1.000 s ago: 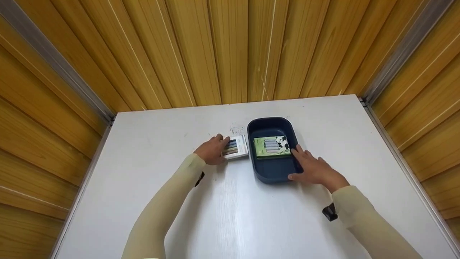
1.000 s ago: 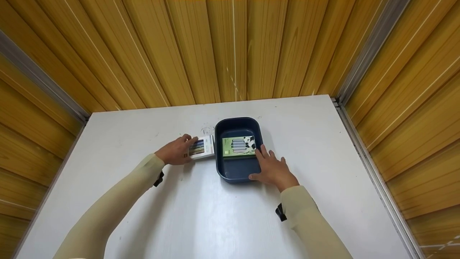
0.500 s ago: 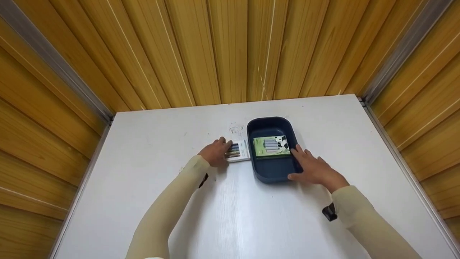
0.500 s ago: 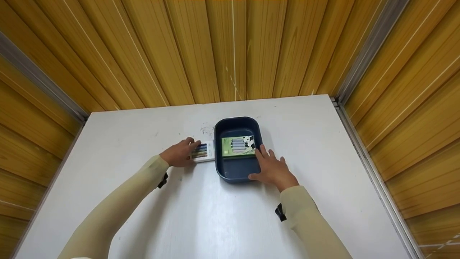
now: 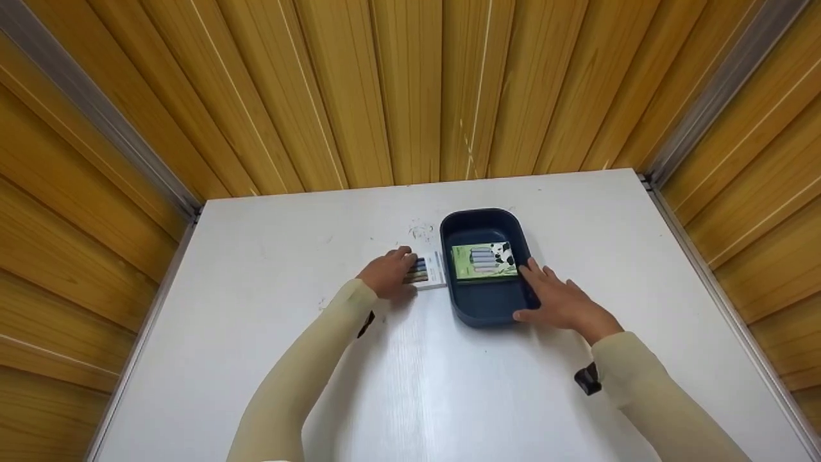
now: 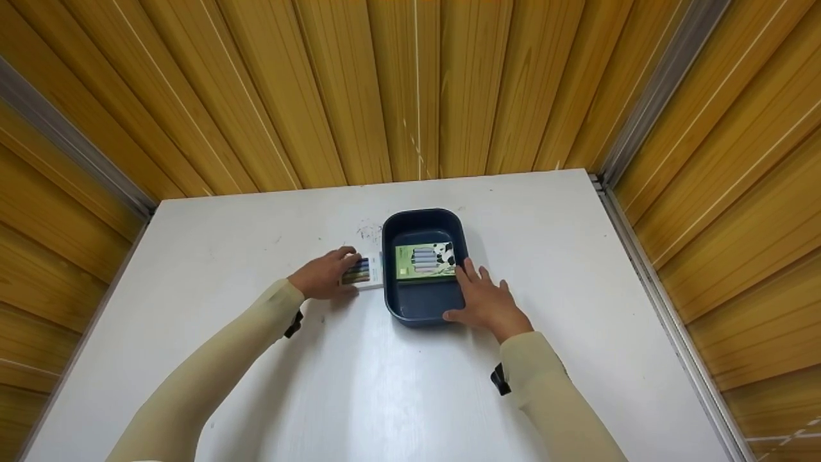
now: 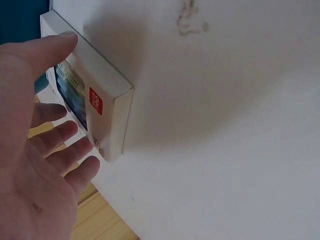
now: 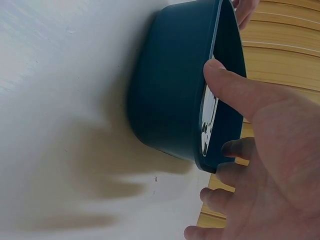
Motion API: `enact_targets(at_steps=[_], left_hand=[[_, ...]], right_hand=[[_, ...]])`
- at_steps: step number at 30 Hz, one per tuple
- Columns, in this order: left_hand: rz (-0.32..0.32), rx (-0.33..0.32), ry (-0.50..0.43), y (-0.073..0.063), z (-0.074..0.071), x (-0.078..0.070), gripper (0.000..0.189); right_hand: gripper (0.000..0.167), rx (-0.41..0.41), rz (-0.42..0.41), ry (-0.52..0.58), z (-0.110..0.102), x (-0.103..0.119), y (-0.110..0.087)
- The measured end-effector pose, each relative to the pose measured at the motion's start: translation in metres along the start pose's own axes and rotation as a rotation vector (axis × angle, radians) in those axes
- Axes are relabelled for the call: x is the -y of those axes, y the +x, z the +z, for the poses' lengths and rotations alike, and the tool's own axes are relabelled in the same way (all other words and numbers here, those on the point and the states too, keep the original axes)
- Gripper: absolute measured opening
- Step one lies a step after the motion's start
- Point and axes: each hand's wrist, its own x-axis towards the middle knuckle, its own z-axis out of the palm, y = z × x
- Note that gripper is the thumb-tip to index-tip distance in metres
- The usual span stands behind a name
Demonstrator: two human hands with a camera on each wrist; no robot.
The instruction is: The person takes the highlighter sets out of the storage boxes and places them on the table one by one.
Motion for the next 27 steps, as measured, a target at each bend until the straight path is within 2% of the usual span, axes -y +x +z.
enact_targets(at_steps=[5, 13, 22, 27], left_hand=[[0.018, -0.013, 0.003, 0.001, 0.000, -0.003, 0.061], [0.004, -0.004, 0.016, 0.005, 0.000, -0.006, 0.058], [0.004, -0.007, 0.077, 0.008, -0.005, -0.009, 0.049], [-0.013, -0.003, 0.059, 0.012, -0.008, -0.008, 0.047]], right_hand=[[0.097, 0.006, 0.000, 0.009, 0.000, 0.000, 0.000], [0.098, 0.005, 0.011, 0.006, -0.001, 0.001, -0.001], [0.099, 0.005, 0.000, 0.009, -0.001, -0.001, -0.001], [0.099, 0.006, 0.007, 0.013, 0.000, 0.000, -0.001]])
